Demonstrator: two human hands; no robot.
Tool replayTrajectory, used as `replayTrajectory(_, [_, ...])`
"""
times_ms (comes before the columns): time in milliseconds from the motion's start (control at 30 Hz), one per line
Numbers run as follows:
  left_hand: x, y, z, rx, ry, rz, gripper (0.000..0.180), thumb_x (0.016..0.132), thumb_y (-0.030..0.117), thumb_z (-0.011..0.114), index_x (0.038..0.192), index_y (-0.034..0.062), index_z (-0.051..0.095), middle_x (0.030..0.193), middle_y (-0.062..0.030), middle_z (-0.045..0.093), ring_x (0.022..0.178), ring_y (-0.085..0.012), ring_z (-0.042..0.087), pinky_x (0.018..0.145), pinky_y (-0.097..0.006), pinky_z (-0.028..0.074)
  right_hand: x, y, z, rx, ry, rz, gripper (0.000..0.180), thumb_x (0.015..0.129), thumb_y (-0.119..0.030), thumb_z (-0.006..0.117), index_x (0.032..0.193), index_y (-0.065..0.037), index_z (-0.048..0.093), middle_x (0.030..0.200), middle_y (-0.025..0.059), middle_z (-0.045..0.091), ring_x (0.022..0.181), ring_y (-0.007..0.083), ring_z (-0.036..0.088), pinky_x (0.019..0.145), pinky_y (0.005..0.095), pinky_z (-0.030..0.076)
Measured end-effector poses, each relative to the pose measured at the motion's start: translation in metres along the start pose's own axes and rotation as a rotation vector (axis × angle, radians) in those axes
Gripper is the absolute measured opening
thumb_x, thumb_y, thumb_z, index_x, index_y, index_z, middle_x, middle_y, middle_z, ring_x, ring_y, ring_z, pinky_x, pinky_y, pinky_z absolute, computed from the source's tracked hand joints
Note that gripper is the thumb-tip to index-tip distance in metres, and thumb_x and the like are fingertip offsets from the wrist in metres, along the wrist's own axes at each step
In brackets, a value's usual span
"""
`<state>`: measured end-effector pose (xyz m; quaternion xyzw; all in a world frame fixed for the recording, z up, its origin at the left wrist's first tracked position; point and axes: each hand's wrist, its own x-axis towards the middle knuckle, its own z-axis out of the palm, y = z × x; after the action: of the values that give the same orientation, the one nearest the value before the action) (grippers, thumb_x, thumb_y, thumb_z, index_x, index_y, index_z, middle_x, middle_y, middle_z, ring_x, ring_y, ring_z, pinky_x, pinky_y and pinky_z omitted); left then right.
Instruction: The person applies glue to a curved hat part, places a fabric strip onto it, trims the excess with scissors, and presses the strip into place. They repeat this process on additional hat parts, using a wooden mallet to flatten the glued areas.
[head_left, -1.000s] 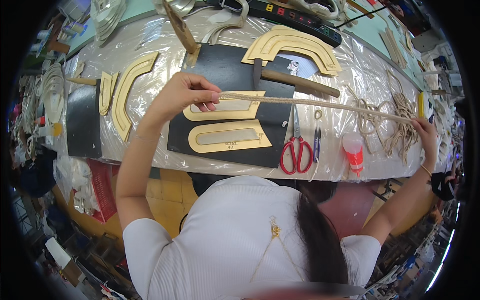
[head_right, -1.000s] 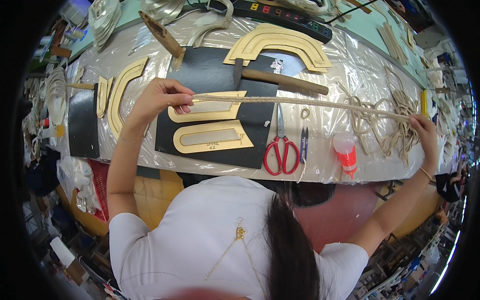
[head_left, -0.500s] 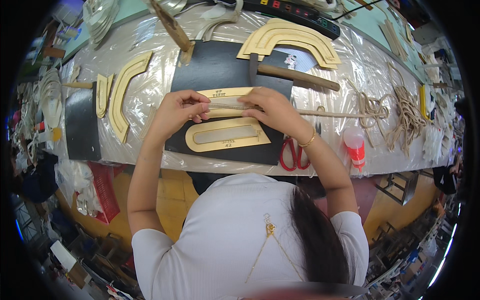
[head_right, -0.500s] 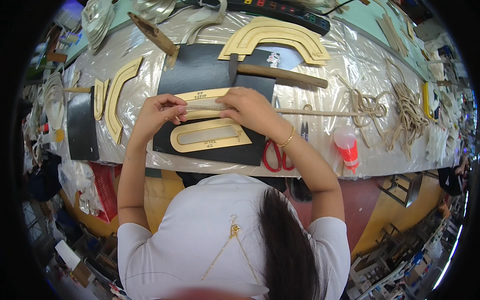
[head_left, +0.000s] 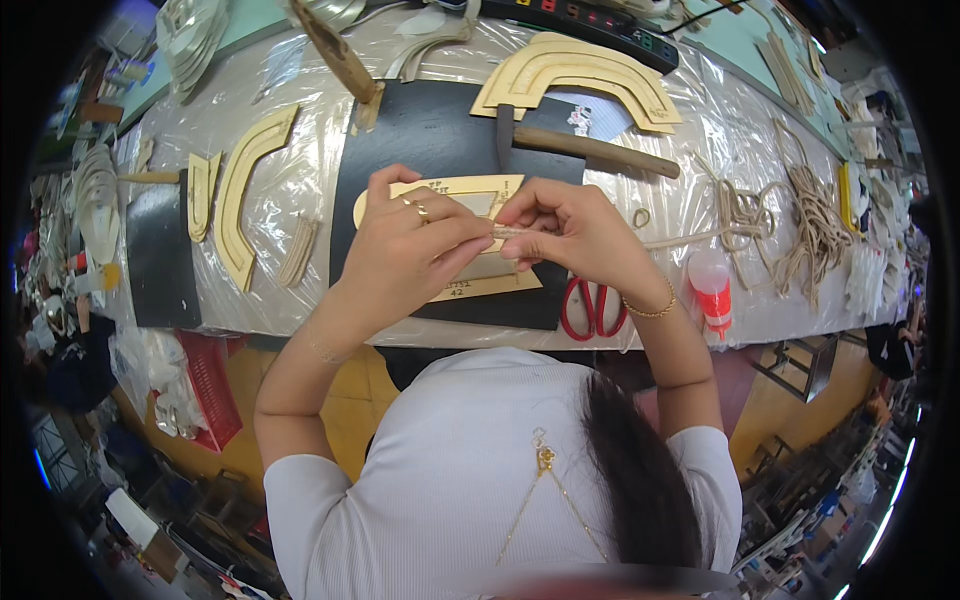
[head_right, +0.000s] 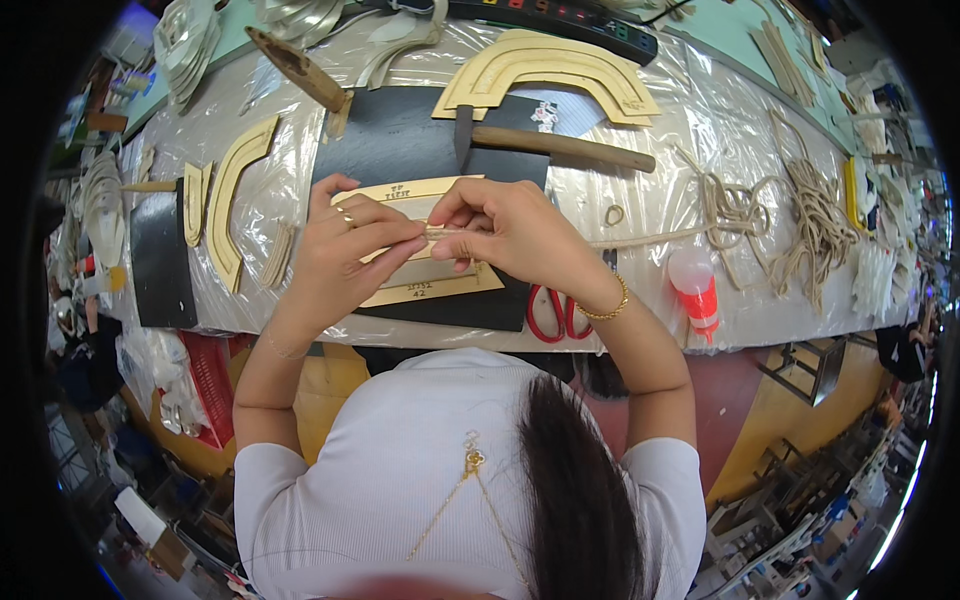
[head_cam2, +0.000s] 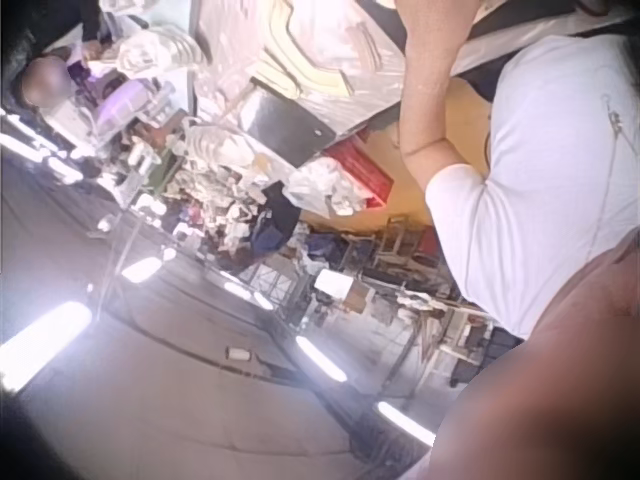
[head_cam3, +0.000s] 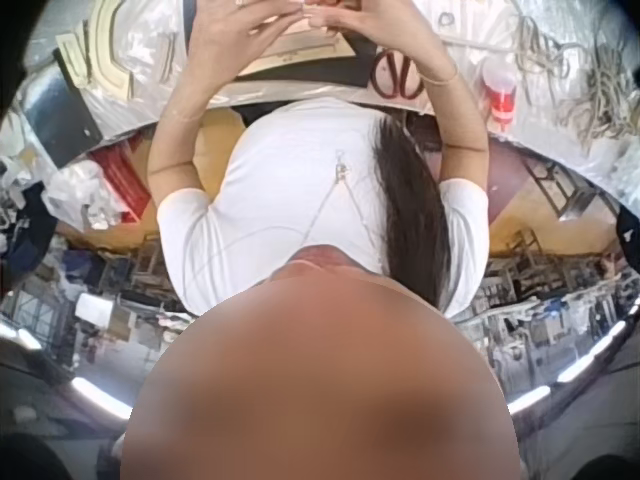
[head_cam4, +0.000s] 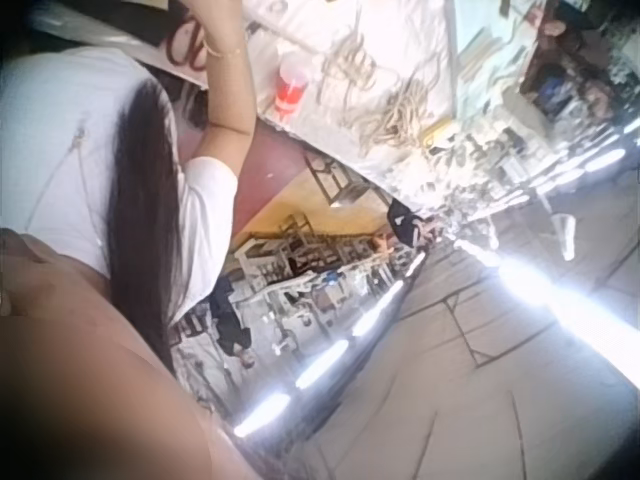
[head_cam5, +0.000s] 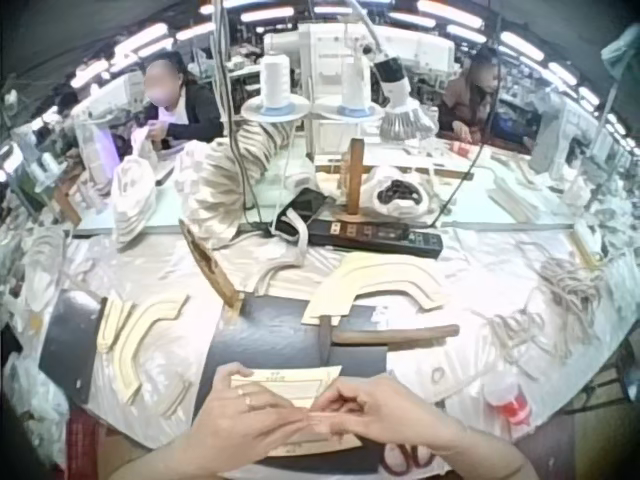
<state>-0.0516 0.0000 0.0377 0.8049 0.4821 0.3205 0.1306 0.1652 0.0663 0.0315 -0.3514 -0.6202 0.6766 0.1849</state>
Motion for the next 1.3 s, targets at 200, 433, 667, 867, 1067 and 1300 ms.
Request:
replayTrajectory(200, [-0.002,0.006,-0.009,-0.018,0.000,-0.053,0.011,0.077,0.017,0.082,0.087,0.0144,0.077,0.078,0.0028,0.070,0.073,-0.0135,0.062,0.092,-0.039,0.037,-0.017,-0.007,0.000,-0.216,0.104,-0.073,0.019,0.086,-0.012,0.076,0.097,0.003,0.070,0.078,0.0054,0.070,0.063,0.0057,0.061,0.056,0.0214,0.048])
replayTrajectory(433, [-0.004,-0.001,-0.027,-0.187,-0.065,-0.195,0.015,0.076,0.013,0.083,0.091,0.0111,0.079,0.076,0.0006,0.070,0.073,-0.0110,0.061,0.097,-0.037,0.034,-0.015,-0.010,-0.001,-0.222,0.076,-0.117,0.024,0.085,-0.015,0.078,0.101,0.001,0.072,0.080,0.0068,0.070,0.068,0.0089,0.062,0.063,0.0248,0.050])
replayTrajectory(667, [0.000,0.000,-0.037,-0.184,-0.032,-0.199,0.015,0.076,0.012,0.084,0.090,0.0100,0.078,0.079,-0.0003,0.072,0.075,-0.0121,0.062,0.094,-0.035,0.033,-0.018,-0.014,0.008,-0.365,0.182,-0.260,0.017,0.083,-0.011,0.078,0.097,-0.001,0.074,0.077,0.0041,0.066,0.064,0.0076,0.058,0.058,0.0223,0.046])
replayTrajectory(867, [0.000,0.001,-0.038,-0.157,-0.006,-0.178,0.015,0.076,0.011,0.083,0.090,0.0093,0.078,0.079,-0.0005,0.072,0.077,-0.0118,0.063,0.093,-0.035,0.034,-0.022,-0.017,0.008,-0.409,0.232,-0.319,0.014,0.083,-0.008,0.077,0.094,0.001,0.075,0.076,0.0030,0.066,0.062,0.0049,0.056,0.055,0.0198,0.042])
replayTrajectory(1067, [-0.009,-0.027,-0.033,-0.221,0.059,-0.321,0.028,0.082,0.009,0.076,0.109,0.0053,0.070,0.109,-0.0096,0.067,0.100,-0.0234,0.062,0.095,-0.036,0.043,-0.024,-0.013,-0.003,-0.349,0.297,-0.293,0.014,0.087,-0.004,0.073,0.100,0.002,0.073,0.081,0.0037,0.067,0.065,0.0063,0.062,0.055,0.0194,0.046])
replayTrajectory(1300, [-0.077,-0.072,0.009,0.212,0.104,-0.381,0.027,0.083,0.014,0.074,0.109,0.0076,0.069,0.120,-0.0115,0.063,0.108,-0.0325,0.059,0.095,-0.043,0.045,-0.014,0.008,-0.011,-0.286,0.243,-0.150,0.015,0.089,-0.006,0.071,0.102,0.001,0.071,0.085,0.0040,0.068,0.061,0.0066,0.060,0.054,0.0193,0.047])
